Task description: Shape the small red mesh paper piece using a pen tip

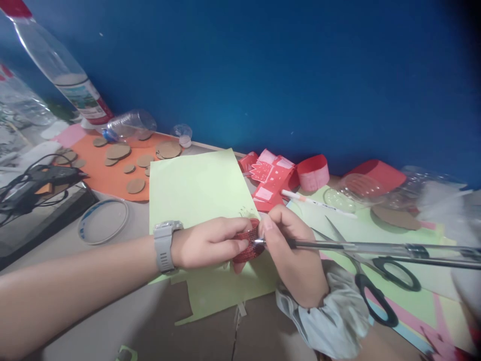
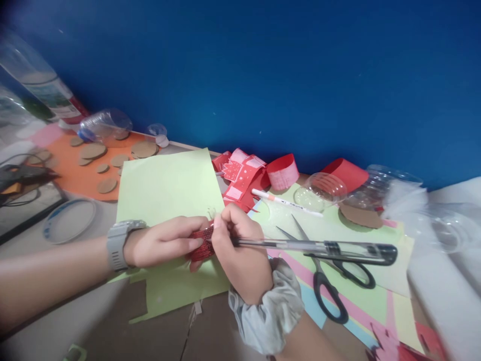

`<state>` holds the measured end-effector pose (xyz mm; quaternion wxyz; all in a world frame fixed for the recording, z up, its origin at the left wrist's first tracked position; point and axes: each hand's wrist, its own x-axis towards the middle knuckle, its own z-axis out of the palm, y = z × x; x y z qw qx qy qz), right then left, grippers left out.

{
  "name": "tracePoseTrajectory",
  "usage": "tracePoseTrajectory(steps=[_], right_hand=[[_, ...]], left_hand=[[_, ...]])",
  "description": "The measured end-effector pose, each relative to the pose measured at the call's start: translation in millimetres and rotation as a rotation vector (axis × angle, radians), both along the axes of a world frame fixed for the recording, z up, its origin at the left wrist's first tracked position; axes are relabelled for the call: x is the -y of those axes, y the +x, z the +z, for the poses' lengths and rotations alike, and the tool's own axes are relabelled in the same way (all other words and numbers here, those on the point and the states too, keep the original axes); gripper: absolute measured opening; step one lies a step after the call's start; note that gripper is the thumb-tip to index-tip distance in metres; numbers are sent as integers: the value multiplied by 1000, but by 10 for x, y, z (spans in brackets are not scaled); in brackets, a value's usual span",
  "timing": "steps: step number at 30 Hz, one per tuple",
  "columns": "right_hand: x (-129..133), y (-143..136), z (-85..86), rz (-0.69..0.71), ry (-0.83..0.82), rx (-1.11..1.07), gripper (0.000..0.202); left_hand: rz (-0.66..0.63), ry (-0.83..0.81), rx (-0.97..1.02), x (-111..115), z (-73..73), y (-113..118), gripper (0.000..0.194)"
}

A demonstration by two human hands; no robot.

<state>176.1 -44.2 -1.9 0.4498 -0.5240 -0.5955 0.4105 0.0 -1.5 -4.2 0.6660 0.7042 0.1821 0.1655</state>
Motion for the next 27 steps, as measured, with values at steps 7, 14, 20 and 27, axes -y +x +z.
tracePoseTrajectory(steps=[7, 14, 20, 27], right_hand=[[13, -1, 4, 3, -6, -9, 25], [7, 2, 2, -7, -10, 2, 24], [17, -5, -8, -6, -4, -2, 24], [7, -12, 9, -2, -4, -33, 26]], left_hand=[[1, -4, 6, 0, -1, 2, 17], [-2, 9, -5, 0, -3, -6, 18], [-2, -5, 0, 4, -2, -15, 17], [-6, 5, 6, -2, 4, -11, 16]])
